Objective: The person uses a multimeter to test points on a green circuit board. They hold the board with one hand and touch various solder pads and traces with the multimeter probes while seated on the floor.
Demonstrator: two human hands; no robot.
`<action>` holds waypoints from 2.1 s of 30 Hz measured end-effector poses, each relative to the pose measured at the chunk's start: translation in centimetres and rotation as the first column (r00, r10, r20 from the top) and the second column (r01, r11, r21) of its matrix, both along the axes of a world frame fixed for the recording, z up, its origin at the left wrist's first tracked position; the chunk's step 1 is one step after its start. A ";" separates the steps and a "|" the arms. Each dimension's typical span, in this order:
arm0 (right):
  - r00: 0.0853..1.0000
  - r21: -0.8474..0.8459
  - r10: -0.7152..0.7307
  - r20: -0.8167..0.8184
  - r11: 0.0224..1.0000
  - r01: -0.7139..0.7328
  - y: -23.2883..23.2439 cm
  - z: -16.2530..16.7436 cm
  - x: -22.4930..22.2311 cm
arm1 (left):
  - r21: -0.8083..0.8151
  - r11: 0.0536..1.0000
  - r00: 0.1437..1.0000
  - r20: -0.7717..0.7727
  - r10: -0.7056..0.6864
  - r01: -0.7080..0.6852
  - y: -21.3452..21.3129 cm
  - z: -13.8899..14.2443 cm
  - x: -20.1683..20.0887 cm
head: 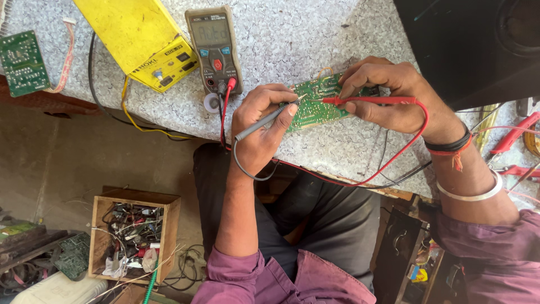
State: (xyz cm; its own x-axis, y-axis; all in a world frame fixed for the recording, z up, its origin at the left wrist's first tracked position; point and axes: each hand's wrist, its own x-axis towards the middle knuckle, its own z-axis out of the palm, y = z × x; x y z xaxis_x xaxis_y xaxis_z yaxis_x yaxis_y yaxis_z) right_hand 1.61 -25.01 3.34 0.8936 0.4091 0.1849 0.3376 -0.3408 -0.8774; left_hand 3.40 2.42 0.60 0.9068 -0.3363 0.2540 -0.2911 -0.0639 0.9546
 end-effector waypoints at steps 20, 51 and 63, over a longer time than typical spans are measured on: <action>1.000 0.088 -0.019 0.007 0.996 0.018 -0.9 -0.4 -0.1 | 0.000 1.000 1.000 0.014 0.018 -0.018 -0.1 -0.1 0.1; 0.999 -0.021 0.043 -0.006 0.999 -0.043 -0.4 0.2 -0.1 | -0.048 0.999 1.000 -0.014 0.013 -0.014 -0.2 -0.3 -0.1; 0.999 -0.070 0.042 -0.010 0.997 -0.043 0.1 0.8 -0.1 | -0.041 0.999 1.000 -0.015 0.012 -0.013 -0.2 -0.2 -0.1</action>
State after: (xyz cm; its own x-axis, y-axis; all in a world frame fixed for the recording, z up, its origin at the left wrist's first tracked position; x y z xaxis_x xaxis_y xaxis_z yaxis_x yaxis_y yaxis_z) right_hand 1.51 -24.89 4.18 0.8766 0.4583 0.1465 0.3455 -0.3876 -0.8547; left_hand 3.33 2.26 0.41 0.9146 -0.3147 0.2538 -0.2763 -0.0284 0.9606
